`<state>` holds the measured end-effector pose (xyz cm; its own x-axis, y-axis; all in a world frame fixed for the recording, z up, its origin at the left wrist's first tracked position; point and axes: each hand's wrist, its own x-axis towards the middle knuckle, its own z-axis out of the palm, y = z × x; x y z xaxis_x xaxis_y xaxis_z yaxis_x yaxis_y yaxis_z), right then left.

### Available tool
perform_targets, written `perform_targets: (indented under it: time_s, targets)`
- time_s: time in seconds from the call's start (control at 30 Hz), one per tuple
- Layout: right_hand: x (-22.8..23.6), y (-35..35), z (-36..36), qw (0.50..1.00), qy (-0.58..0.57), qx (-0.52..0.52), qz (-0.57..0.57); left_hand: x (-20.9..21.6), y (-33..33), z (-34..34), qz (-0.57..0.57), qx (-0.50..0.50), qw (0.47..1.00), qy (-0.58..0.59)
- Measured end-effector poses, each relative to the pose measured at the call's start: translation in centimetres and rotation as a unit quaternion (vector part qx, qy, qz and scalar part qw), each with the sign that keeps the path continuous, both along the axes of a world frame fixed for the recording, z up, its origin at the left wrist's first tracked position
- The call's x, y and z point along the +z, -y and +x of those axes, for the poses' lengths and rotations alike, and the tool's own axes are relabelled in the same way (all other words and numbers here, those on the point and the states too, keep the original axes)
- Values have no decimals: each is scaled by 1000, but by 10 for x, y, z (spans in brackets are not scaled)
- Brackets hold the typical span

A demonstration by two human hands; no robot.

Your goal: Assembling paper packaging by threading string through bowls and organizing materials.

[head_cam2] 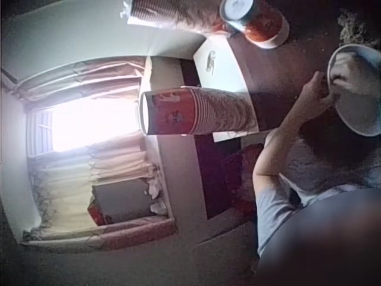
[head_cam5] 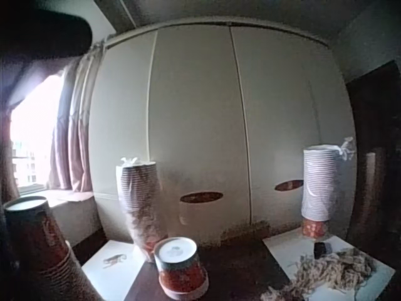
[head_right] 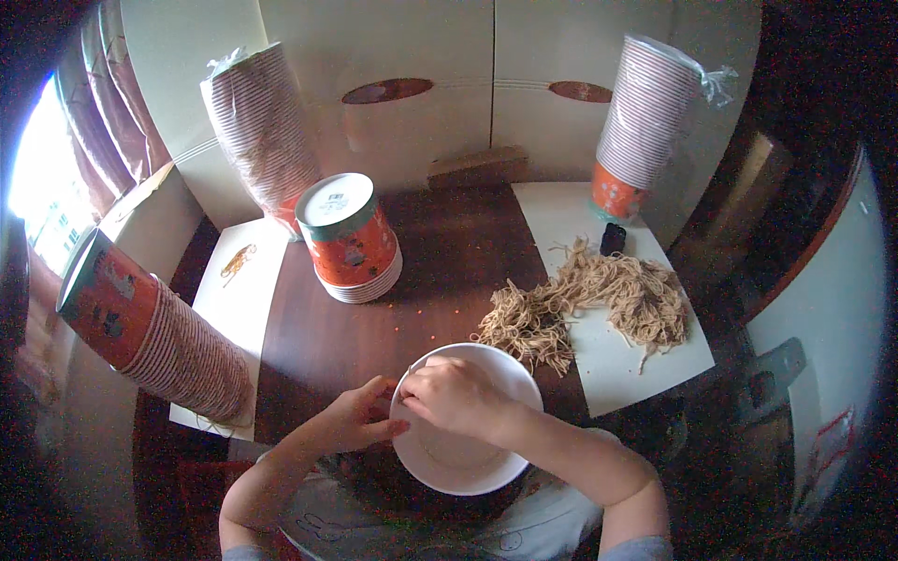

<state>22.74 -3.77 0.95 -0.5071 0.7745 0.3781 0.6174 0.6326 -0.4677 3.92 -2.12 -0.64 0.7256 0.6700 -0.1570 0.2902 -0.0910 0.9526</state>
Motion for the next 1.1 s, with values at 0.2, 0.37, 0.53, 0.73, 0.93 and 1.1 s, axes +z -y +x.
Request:
perform_targets:
  time_s: [0.2, 0.37, 0.53, 0.73, 0.93, 1.1]
  targets:
    - [6, 2, -1, 999, 12, -9, -33, 6, 1, 0, 24, -3, 999, -29]
    - [6, 3, -2, 997, 30, -15, -74, 6, 1, 0, 19, -4, 999, -29]
    - [5, 5, -3, 997, 32, -15, -68, 1, 0, 0, 30, -5, 999, -14]
    - [0, 4, -3, 999, 27, -11, -14, 2, 0, 0, 26, -5, 1000, -11]
    - [0, 3, -4, 1000, 0, -10, -1, 8, 1, 1, 32, -7, 999, -26]
    - [-1, 3, -5, 1000, -5, -8, 3, 9, 2, 1, 5, -2, 1000, -25]
